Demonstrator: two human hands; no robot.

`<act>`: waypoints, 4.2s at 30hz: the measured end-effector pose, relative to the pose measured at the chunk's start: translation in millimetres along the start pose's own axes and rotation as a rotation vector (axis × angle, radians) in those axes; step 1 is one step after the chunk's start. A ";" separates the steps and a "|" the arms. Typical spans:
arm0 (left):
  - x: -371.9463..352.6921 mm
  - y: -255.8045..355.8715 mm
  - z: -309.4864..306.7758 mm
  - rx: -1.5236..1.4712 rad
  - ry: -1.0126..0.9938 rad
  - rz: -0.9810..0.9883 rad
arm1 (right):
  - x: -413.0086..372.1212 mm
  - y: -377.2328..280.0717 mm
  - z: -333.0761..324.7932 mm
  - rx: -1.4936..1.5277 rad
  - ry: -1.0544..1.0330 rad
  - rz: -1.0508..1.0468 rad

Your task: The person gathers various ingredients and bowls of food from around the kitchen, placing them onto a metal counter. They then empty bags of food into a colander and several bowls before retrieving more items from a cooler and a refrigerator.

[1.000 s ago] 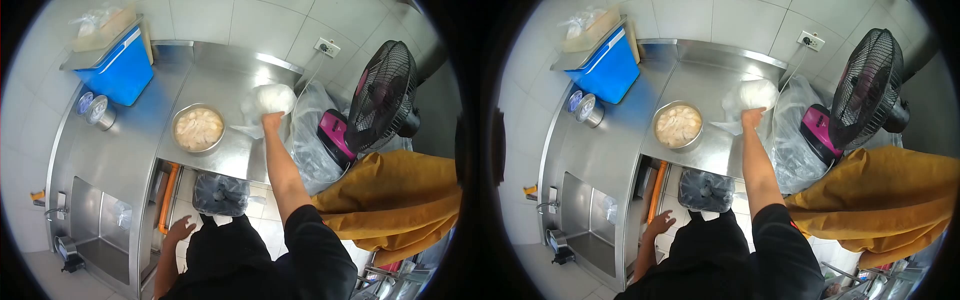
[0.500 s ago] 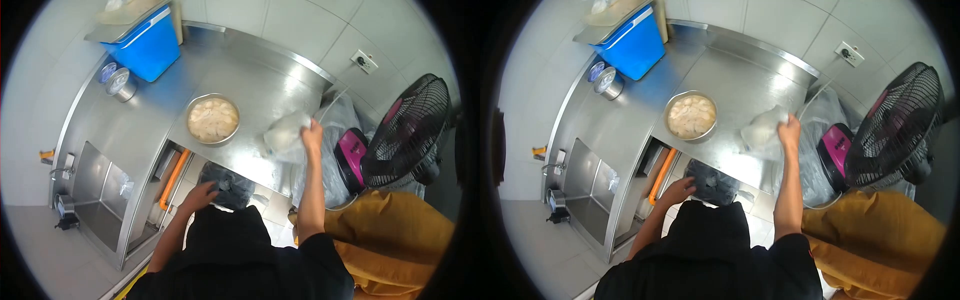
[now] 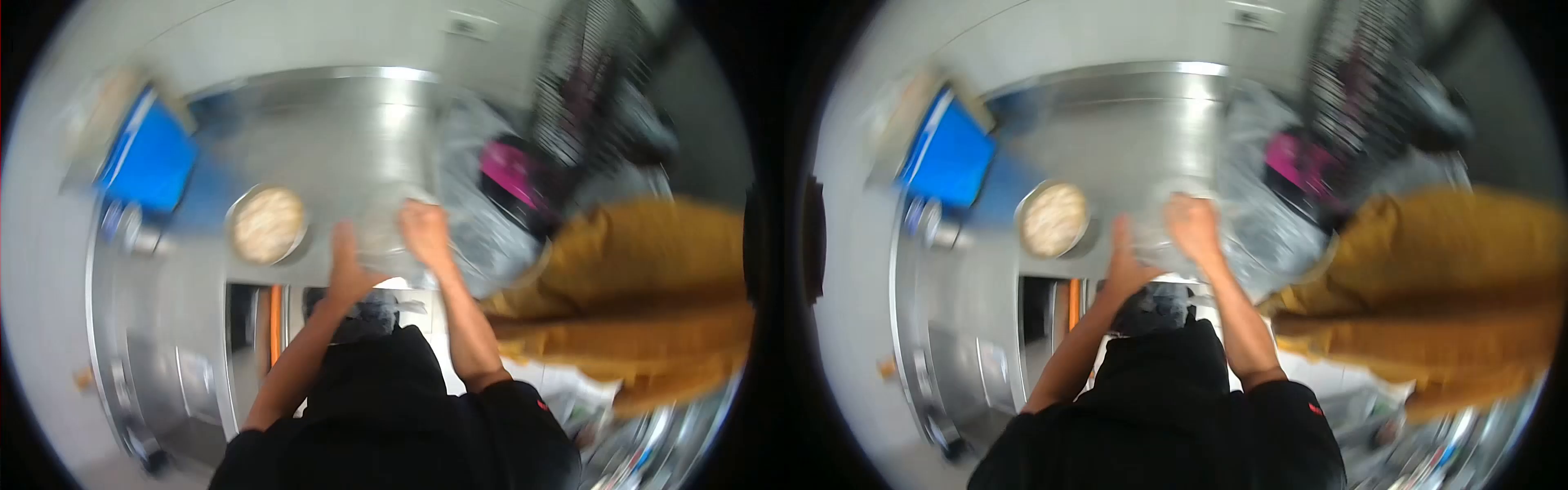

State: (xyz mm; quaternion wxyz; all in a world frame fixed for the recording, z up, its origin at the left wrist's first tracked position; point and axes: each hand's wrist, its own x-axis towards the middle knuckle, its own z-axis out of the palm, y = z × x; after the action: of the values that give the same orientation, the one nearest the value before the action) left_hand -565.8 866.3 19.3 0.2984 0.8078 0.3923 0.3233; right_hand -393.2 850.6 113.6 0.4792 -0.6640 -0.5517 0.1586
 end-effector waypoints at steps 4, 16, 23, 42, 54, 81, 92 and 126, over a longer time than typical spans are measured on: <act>-14.6 36.7 -47.9 -0.474 -0.314 0.093 | -45.4 -43.8 -14.5 0.180 0.143 -0.054; 8.8 26.6 -85.8 -0.360 0.010 -0.153 | -24.0 -70.2 2.9 0.324 0.228 0.332; -12.7 -32.0 -56.6 -0.980 0.306 -0.552 | -38.9 19.4 -16.3 0.035 0.139 0.693; -65.6 -44.1 -46.1 -1.318 0.379 -0.825 | -83.6 -139.3 -11.7 -0.058 -0.086 -0.270; -78.3 -59.3 -30.5 -1.063 0.327 -0.860 | 2.1 120.6 128.9 -1.075 -0.057 -0.245; -89.7 -126.1 31.1 -1.082 -0.025 -1.043 | -18.1 148.5 129.5 -1.018 -0.301 -0.328; -108.0 -42.1 8.9 -1.786 -0.396 -0.837 | -182.2 60.5 24.5 -0.238 -0.194 -0.014; -315.9 -223.1 39.2 0.449 -0.369 -0.685 | -480.7 -46.6 -311.5 0.500 1.212 0.383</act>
State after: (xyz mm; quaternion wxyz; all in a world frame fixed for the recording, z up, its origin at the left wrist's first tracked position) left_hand -787.1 710.9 -260.0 0.2703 0.7204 0.6377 -0.0366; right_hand -353.9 278.5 151.3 0.8059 -0.5909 -0.0055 -0.0363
